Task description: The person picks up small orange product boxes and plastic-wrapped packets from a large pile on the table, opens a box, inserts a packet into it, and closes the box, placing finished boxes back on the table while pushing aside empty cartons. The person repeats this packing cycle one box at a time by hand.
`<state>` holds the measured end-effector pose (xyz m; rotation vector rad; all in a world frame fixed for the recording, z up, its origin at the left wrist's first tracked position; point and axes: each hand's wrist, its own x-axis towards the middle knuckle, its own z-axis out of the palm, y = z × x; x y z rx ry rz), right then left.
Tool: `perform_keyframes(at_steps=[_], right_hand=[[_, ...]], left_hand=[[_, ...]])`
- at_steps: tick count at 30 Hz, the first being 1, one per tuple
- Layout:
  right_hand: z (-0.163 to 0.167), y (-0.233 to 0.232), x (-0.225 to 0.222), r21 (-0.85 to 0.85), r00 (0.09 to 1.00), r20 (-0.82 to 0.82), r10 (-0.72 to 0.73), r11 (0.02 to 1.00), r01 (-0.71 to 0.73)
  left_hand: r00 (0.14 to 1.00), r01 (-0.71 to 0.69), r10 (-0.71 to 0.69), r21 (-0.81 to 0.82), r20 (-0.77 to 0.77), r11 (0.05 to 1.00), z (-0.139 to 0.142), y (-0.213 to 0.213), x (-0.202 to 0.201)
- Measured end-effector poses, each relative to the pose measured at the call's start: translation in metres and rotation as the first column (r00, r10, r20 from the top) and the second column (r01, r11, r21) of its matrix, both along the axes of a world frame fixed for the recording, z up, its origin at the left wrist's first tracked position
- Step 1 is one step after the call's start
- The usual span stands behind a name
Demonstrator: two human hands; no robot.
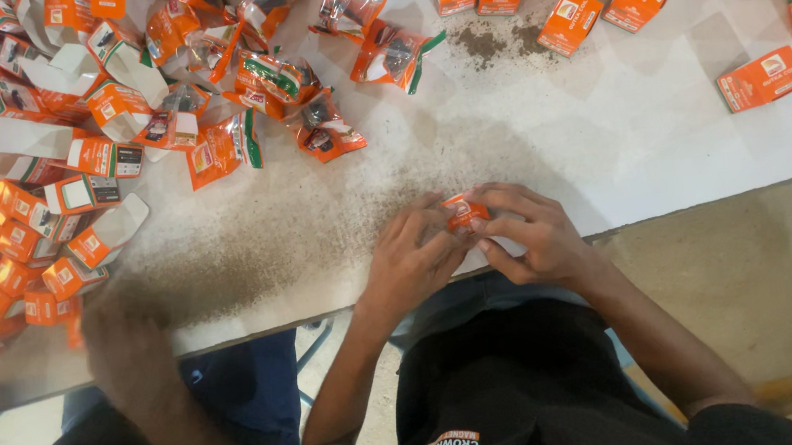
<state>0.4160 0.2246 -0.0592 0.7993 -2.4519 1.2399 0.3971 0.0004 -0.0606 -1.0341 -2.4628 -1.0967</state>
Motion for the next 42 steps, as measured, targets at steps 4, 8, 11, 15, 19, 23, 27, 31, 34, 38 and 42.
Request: perform_keyframes(at_steps=[4,8,11,15,19,23,27,31,34,38,42], right_hand=[[-0.004,-0.002,-0.002,-0.022,0.999,0.042,-0.034,0.999,0.034],[-0.003,-0.002,-0.001,-0.070,0.993,0.109,-0.035,0.997,0.043],[-0.003,-0.001,-0.001,-0.028,0.997,0.072,-0.027,0.999,0.029],[-0.008,-0.001,0.000,0.025,1.000,0.029,-0.005,1.000,0.004],[-0.014,-0.005,0.003,0.085,0.999,-0.003,-0.047,0.995,0.047],[-0.008,-0.004,-0.004,0.232,0.947,-0.121,-0.299,0.919,0.320],[0.013,0.003,-0.030,0.307,0.822,-0.335,-0.462,0.771,0.558],[0.016,-0.054,-0.060,0.325,0.989,-0.085,-0.123,0.935,0.144],[0.007,-0.126,-0.098,0.366,0.975,-0.202,0.090,0.931,-0.010],[-0.003,-0.175,-0.140,0.499,0.942,-0.335,0.022,0.852,0.158],[-0.009,-0.147,-0.116,0.434,0.949,-0.315,0.005,0.890,0.139]], left_hand=[[0.995,0.034,-0.041,0.075,0.087,0.997,-0.005,-0.003,-0.003],[0.974,0.038,-0.087,0.229,0.208,0.973,-0.010,-0.004,-0.004],[0.982,0.039,-0.076,0.207,0.171,0.978,-0.009,-0.006,0.002],[0.998,-0.045,0.043,0.035,0.044,0.998,-0.007,0.001,0.009],[0.999,-0.044,0.044,-0.028,-0.005,0.999,-0.008,0.008,0.006],[0.995,-0.098,0.095,-0.134,-0.031,0.986,-0.002,-0.023,-0.007],[0.799,-0.602,0.581,-0.208,-0.155,0.771,0.020,-0.123,-0.044],[0.731,-0.629,0.655,-0.559,-0.189,0.541,0.039,-0.215,-0.062],[0.712,-0.562,0.701,-0.562,0.047,0.608,0.034,-0.226,-0.069],[0.795,-0.502,0.573,-0.314,0.199,0.806,0.029,-0.215,-0.063],[0.703,-0.647,0.690,-0.557,-0.172,0.521,0.030,-0.211,-0.066]])
